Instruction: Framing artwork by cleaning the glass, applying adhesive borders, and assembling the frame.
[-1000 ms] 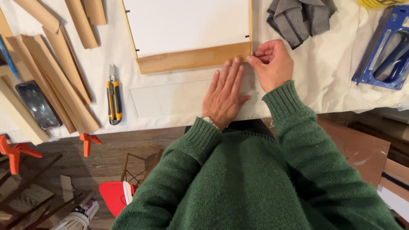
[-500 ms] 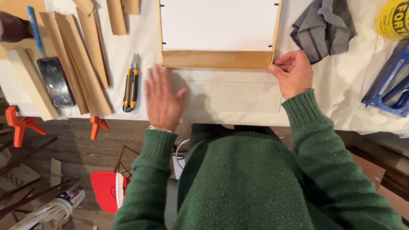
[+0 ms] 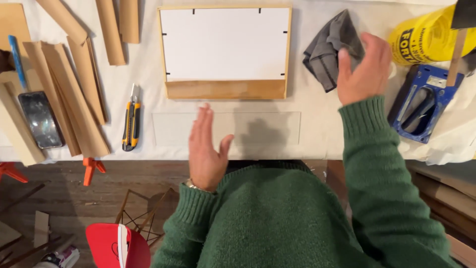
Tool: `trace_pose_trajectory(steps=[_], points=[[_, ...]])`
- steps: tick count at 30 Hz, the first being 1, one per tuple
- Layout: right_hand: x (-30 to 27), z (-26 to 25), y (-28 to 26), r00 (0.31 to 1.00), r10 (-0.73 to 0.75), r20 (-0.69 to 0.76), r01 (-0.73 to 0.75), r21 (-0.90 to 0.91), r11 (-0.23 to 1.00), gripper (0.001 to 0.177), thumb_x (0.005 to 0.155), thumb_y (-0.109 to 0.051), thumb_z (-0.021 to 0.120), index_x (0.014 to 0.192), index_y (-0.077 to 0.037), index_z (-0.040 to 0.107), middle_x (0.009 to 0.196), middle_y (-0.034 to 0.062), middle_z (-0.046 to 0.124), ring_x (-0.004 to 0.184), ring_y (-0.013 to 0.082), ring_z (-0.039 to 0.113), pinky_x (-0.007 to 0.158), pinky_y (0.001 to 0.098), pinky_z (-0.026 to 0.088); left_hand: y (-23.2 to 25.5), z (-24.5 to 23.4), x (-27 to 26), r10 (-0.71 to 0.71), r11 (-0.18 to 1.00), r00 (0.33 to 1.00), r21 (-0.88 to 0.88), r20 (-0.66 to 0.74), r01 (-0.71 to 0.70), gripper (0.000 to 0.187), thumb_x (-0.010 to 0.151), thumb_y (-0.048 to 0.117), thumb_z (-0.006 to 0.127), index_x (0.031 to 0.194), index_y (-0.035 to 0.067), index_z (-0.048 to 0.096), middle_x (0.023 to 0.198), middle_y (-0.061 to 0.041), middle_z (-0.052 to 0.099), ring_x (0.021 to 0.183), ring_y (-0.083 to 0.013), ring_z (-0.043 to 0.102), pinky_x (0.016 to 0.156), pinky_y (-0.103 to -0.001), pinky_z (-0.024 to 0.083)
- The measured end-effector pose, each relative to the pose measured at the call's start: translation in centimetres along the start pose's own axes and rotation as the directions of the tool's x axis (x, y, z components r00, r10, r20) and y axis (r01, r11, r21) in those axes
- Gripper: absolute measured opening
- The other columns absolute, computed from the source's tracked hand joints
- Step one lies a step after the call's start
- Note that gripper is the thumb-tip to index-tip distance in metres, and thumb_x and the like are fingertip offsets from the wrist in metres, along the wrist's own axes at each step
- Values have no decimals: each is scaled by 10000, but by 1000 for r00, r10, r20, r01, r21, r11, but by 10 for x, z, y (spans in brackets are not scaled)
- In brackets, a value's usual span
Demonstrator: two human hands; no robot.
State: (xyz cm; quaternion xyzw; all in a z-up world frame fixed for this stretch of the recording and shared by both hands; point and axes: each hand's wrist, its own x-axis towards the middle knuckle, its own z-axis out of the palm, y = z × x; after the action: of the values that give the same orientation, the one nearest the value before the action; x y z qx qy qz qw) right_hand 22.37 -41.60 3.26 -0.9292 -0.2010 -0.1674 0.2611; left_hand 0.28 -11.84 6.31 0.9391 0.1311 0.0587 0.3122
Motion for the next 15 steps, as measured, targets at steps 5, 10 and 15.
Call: trace_pose_trajectory(steps=[5, 10, 15], points=[[6, 44, 86, 970, 196, 144, -184, -93, 979, 248, 976, -45, 645, 1223, -42, 631, 1239, 117, 665, 1226, 367, 598, 1042, 456, 482, 43, 7, 22, 122, 981, 987, -164, 108, -103, 678, 1001, 284, 684, 1518, -37, 385, 1576, -217, 472, 1468, -388, 459, 1194, -506, 382], [31, 29, 67, 931, 246, 271, -201, -182, 962, 320, 853, -224, 903, 1017, -47, 692, 1048, 171, 663, 999, 405, 601, 846, 477, 492, 67, 13, 37, 107, 969, 985, -235, 135, -73, 653, 1002, 260, 691, 1519, -14, 402, 1519, -215, 522, 1389, -391, 521, 1126, -470, 443], [32, -27, 37, 879, 357, 316, -417, 146, 897, 374, 922, -246, 857, 1117, -18, 634, 1007, 107, 719, 928, 280, 721, 839, 376, 570, 96, 15, 53, 127, 951, 988, -294, 88, -96, 576, 1011, 232, 708, 1483, 15, 459, 1450, -193, 593, 1322, -375, 602, 1074, -447, 514]])
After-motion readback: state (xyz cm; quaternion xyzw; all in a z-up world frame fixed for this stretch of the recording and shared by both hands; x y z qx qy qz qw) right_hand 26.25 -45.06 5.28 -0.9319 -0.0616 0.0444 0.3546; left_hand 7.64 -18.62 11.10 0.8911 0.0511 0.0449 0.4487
